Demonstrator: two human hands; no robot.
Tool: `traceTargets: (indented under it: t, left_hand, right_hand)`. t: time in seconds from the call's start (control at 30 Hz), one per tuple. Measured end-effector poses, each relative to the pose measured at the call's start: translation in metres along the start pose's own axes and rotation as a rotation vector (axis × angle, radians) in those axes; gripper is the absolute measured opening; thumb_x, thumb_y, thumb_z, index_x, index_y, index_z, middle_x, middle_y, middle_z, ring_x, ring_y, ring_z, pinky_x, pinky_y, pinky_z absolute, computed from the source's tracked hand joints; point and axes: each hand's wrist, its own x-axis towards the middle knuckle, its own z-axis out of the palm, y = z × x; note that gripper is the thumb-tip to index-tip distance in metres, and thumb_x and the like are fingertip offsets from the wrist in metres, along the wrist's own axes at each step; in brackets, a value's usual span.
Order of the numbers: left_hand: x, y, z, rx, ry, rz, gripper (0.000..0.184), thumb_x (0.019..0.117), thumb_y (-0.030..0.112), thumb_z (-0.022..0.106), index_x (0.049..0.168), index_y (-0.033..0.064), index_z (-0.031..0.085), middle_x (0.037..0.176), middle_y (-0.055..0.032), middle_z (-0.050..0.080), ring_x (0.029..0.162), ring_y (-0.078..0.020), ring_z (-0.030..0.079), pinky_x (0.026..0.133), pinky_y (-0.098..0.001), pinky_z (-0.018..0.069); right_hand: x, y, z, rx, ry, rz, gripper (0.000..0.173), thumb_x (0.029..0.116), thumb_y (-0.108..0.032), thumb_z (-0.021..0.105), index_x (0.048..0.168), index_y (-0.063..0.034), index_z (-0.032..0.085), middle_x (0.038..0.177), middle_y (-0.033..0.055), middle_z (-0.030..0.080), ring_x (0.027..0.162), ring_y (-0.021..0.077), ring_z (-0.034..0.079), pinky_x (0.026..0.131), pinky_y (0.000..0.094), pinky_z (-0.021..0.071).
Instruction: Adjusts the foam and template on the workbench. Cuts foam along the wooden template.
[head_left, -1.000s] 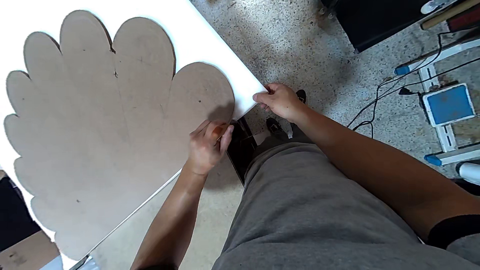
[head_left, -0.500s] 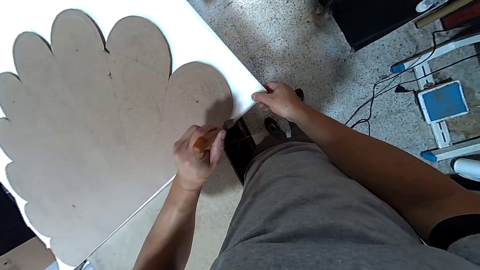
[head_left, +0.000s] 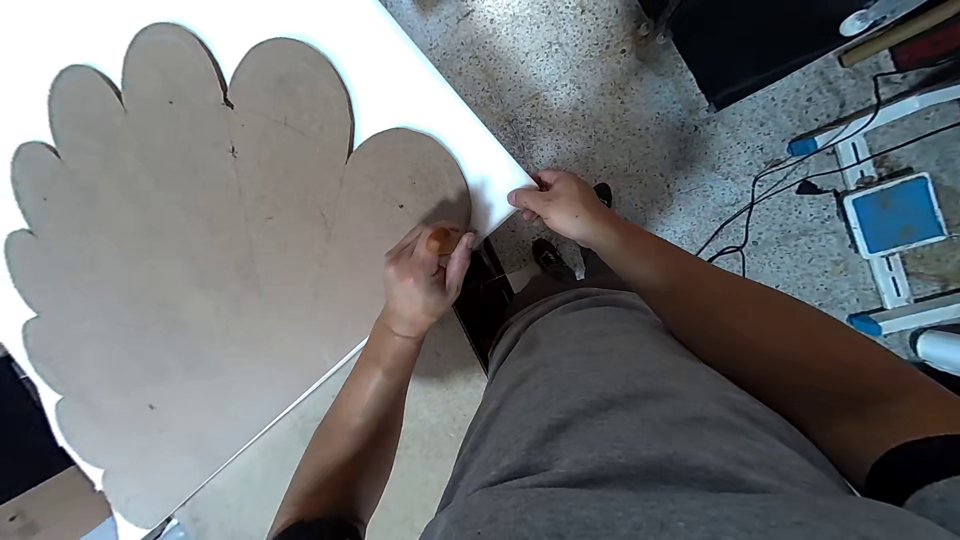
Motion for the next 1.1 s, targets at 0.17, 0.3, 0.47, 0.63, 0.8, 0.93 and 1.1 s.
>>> traceTargets:
  t: [0.17,0.3,0.47,0.63,0.8,0.93,1.1]
  left_hand:
    - [0.006,0.018,-0.016,0.013,0.095,-0.008,0.019,0.1008,0.016,0.065,0.099,-0.0027,0.069,0.092,-0.015,0.072,0.081,-0.0181,0.071,0.074,-0.0344,0.0598]
    - [-0.008,0.003,0.018,0.018,0.074,-0.089,0.02,0.1009,0.017,0.066,0.099,-0.002,0.071,0.1,-0.0164,0.074,0.087,-0.0193,0.073,0.078,-0.0345,0.0621]
    - [-0.027,0.013,0.011,-0.053,-0.042,-0.36,0.024,0.0983,0.023,0.071,0.116,0.0062,0.069,0.099,-0.005,0.073,0.075,-0.0064,0.067,0.066,-0.0259,0.0587]
    - [-0.02,0.016,0.017,-0.087,-0.088,-0.392,0.022,0.099,0.017,0.065,0.118,0.0054,0.069,0.094,-0.0047,0.073,0.07,-0.0046,0.066,0.064,-0.0245,0.0587]
    - [-0.003,0.025,0.011,-0.106,0.029,-0.302,0.018,0.0993,0.014,0.065,0.11,-0.0003,0.068,0.092,-0.0068,0.072,0.078,-0.0071,0.07,0.072,-0.0271,0.0618]
    - [-0.006,0.002,0.037,-0.107,0.029,-0.282,0.019,0.099,0.014,0.064,0.105,-0.0027,0.071,0.092,-0.011,0.073,0.074,-0.0106,0.069,0.069,-0.0301,0.0615]
    - [0.004,0.021,0.025,-0.108,0.118,-0.311,0.018,0.1001,0.013,0.064,0.107,-0.0035,0.067,0.091,-0.0089,0.072,0.076,-0.0067,0.069,0.071,-0.0264,0.0612]
  right_hand:
    - [0.0,0.0,-0.003,0.011,-0.006,0.016,0.045,0.0918,-0.04,0.075,0.123,-0.0087,0.065,0.098,0.0067,0.072,0.081,0.0166,0.07,0.076,0.0376,0.0603]
    - [0.001,0.0,-0.002,-0.003,-0.019,0.012,0.047,0.0925,-0.041,0.074,0.125,-0.0086,0.064,0.1,0.0074,0.072,0.083,0.0169,0.071,0.077,0.0378,0.0604]
    - [0.0,0.002,-0.003,0.004,-0.013,0.008,0.047,0.0919,-0.042,0.075,0.123,-0.0093,0.065,0.098,0.0065,0.072,0.082,0.0171,0.071,0.076,0.0387,0.0605]
    - [0.002,-0.001,-0.007,-0.015,-0.058,0.031,0.047,0.0921,-0.042,0.074,0.124,-0.0095,0.064,0.1,0.0066,0.072,0.085,0.0173,0.071,0.079,0.0391,0.0605]
    - [0.004,0.002,-0.008,-0.008,-0.05,0.024,0.046,0.0914,-0.042,0.074,0.123,-0.0098,0.066,0.098,0.0068,0.072,0.085,0.0177,0.071,0.078,0.0408,0.0606]
    - [0.007,0.006,-0.006,-0.007,-0.063,0.0,0.045,0.0906,-0.042,0.075,0.122,-0.0106,0.066,0.1,0.0061,0.073,0.086,0.0177,0.072,0.079,0.041,0.0626]
    - [0.007,0.004,-0.014,-0.057,-0.07,0.033,0.051,0.0898,-0.045,0.075,0.126,-0.0111,0.065,0.105,0.0068,0.073,0.091,0.0185,0.072,0.083,0.0438,0.0612]
